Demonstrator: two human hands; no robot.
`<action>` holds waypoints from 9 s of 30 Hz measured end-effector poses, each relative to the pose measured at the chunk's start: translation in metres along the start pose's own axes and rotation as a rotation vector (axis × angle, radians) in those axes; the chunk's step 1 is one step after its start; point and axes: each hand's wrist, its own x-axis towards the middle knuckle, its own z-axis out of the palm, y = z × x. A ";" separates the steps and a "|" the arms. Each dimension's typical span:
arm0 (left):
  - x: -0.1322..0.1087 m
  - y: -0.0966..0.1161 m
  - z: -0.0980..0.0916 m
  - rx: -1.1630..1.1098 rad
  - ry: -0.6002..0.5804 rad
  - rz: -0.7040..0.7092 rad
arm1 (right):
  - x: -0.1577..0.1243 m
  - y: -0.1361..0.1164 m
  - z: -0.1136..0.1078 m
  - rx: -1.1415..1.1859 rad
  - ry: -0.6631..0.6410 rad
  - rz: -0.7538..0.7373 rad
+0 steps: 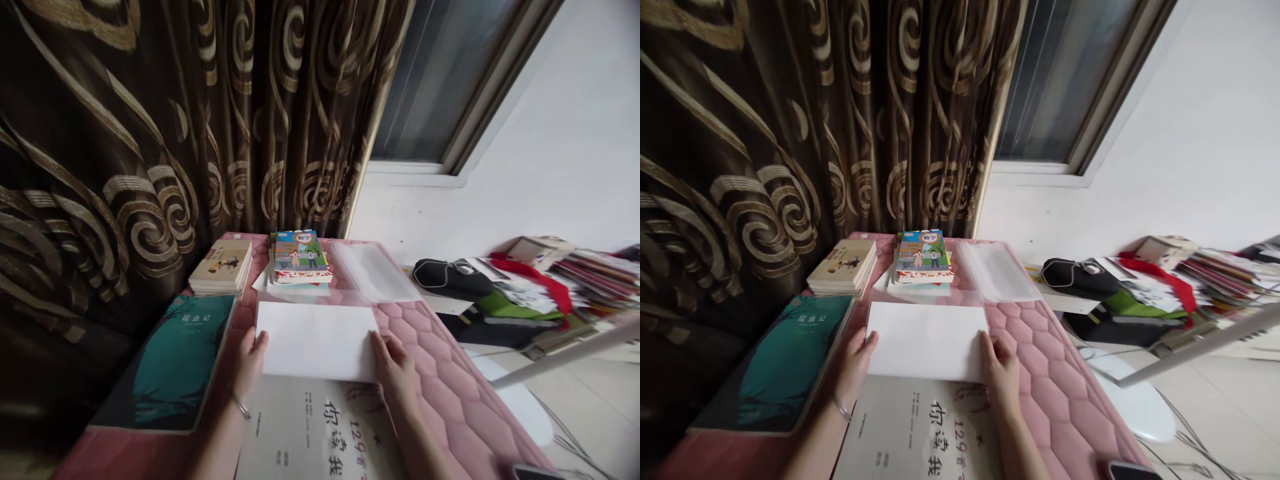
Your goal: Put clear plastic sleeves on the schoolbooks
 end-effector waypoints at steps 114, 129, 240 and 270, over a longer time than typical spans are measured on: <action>-0.010 -0.007 0.005 -0.084 0.094 -0.034 | -0.011 0.015 -0.008 0.212 -0.090 -0.011; -0.009 -0.009 0.008 -0.009 0.095 -0.015 | -0.011 0.007 -0.009 -0.006 -0.044 -0.021; 0.037 -0.012 0.095 1.382 -0.473 0.358 | -0.038 0.013 0.046 -1.090 -0.736 -0.480; 0.060 -0.029 0.046 1.462 -0.212 0.121 | 0.052 0.022 0.072 -1.109 -0.570 -0.302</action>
